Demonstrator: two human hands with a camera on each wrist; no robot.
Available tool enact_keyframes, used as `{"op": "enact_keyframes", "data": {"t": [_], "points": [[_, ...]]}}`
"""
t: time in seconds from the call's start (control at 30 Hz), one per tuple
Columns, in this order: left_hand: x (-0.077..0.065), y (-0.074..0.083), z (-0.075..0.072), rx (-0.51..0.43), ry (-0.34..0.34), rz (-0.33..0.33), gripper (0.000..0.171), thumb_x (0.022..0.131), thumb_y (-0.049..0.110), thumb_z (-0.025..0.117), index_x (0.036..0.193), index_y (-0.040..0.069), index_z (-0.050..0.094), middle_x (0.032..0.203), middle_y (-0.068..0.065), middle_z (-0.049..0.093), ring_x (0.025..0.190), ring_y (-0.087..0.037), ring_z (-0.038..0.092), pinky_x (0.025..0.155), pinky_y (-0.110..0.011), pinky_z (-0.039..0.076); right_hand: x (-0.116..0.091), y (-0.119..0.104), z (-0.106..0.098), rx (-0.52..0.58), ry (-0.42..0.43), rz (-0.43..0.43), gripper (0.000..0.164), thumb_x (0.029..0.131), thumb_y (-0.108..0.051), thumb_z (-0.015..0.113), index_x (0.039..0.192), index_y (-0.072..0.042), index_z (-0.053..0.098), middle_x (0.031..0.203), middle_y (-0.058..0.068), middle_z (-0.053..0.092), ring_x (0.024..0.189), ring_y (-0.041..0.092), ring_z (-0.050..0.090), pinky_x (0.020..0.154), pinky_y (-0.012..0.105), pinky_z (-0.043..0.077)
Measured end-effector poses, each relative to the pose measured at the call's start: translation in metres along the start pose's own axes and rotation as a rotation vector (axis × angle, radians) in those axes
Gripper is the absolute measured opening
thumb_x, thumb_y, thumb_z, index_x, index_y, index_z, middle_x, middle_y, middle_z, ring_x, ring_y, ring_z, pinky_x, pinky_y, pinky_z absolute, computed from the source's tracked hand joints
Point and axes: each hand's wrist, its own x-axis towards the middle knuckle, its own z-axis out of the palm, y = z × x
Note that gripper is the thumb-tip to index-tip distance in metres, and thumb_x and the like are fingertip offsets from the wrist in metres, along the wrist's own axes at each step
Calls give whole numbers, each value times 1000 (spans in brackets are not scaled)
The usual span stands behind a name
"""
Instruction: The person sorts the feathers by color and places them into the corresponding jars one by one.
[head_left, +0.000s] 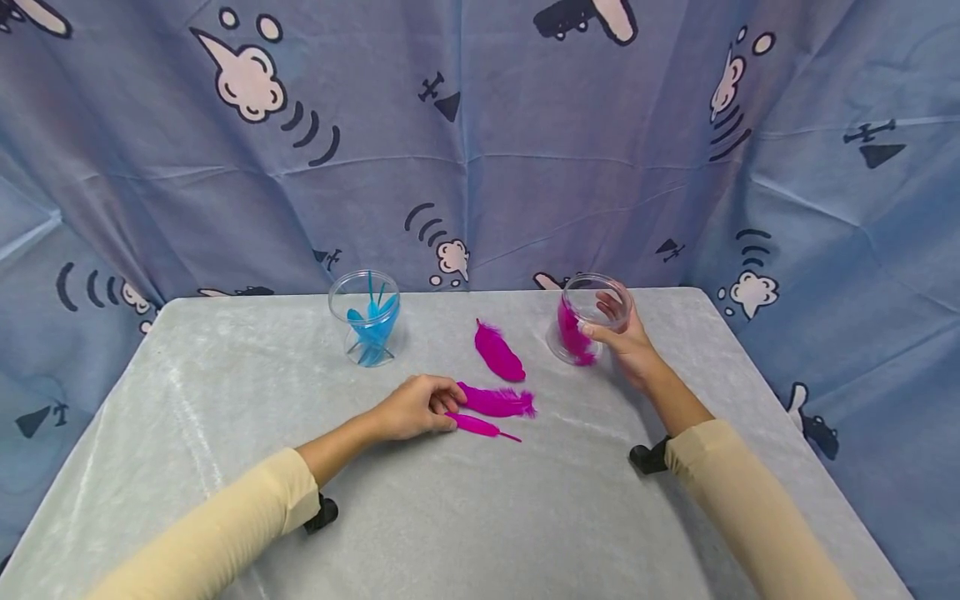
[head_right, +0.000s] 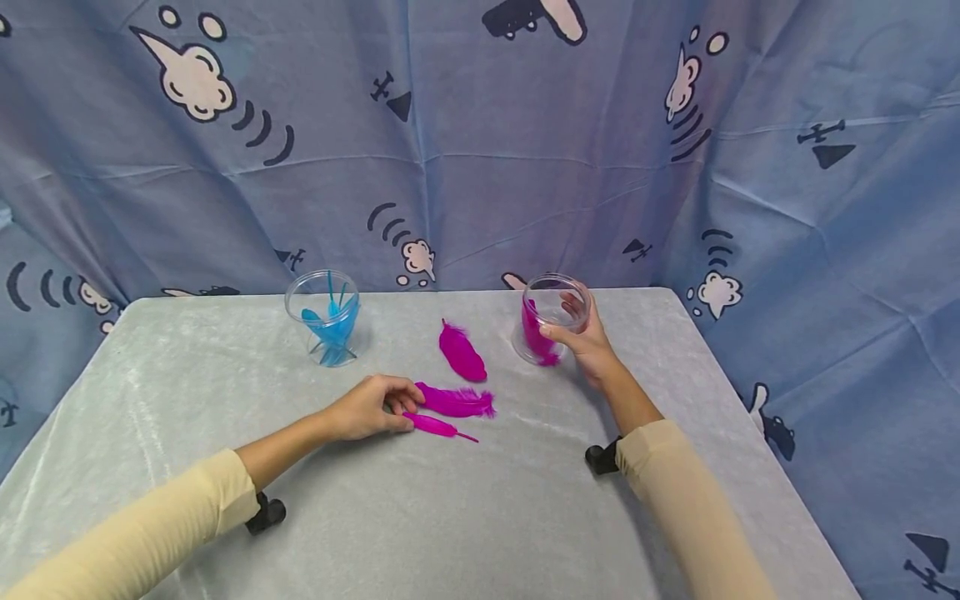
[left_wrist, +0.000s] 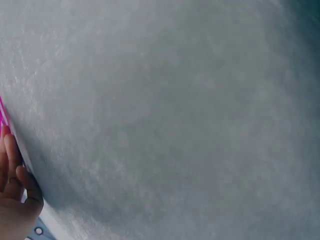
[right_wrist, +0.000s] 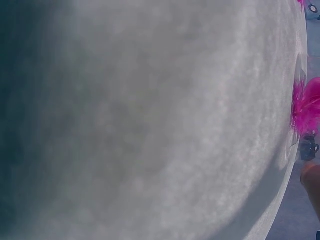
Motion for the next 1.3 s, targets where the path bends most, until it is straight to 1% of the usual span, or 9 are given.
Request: {"op": "enact_keyframes", "data": {"t": [0.23,0.4,0.57,0.73,0.9,1.1,1.3], "points": [[-1,3,5,26,29,3,23,83,-5,75,104,0,69,83,-1,66,73,-8,58,69,-22,51,-1,0,0,14,3,-12,88,90,5,65,155,-26,14,157,7,23,150,25,13,122,43,14],[-2,4,5,42,35,8,21,83,-6,74,103,0,69,79,0,65,71,-7,58,68,-22,51,-1,0,0,9,3,-5,88,91,3,65,155,-28,14,159,9,20,150,25,13,122,46,13],[-2,3,6,46,33,12,21,83,-6,73,103,0,70,76,3,62,69,-6,56,68,-21,50,-1,1,0,0,4,0,88,92,2,65,155,-29,14,160,9,20,150,25,12,122,47,13],[-1,3,6,18,18,29,20,85,-6,72,104,-1,69,77,1,62,70,-8,57,69,-22,50,-1,1,0,-8,7,1,87,92,1,65,156,-29,13,160,8,21,150,24,12,122,46,13],[1,5,6,-40,5,29,21,85,-6,71,106,-2,68,78,-1,63,70,-9,57,66,-23,50,-1,-1,0,-9,14,18,89,92,1,66,156,-30,12,162,11,18,150,24,12,122,47,13],[5,13,3,-98,13,26,23,85,-7,71,108,-4,68,79,-6,66,71,-12,58,64,-23,50,-2,-2,0,-10,9,17,88,92,-1,66,156,-29,11,162,12,17,150,25,12,122,47,13],[12,24,-2,-107,28,35,24,86,-7,71,109,-4,67,82,-6,67,74,-13,61,65,-24,52,-2,-2,-1,-1,2,11,88,92,0,65,156,-29,11,161,12,16,150,24,12,122,47,12]]}}
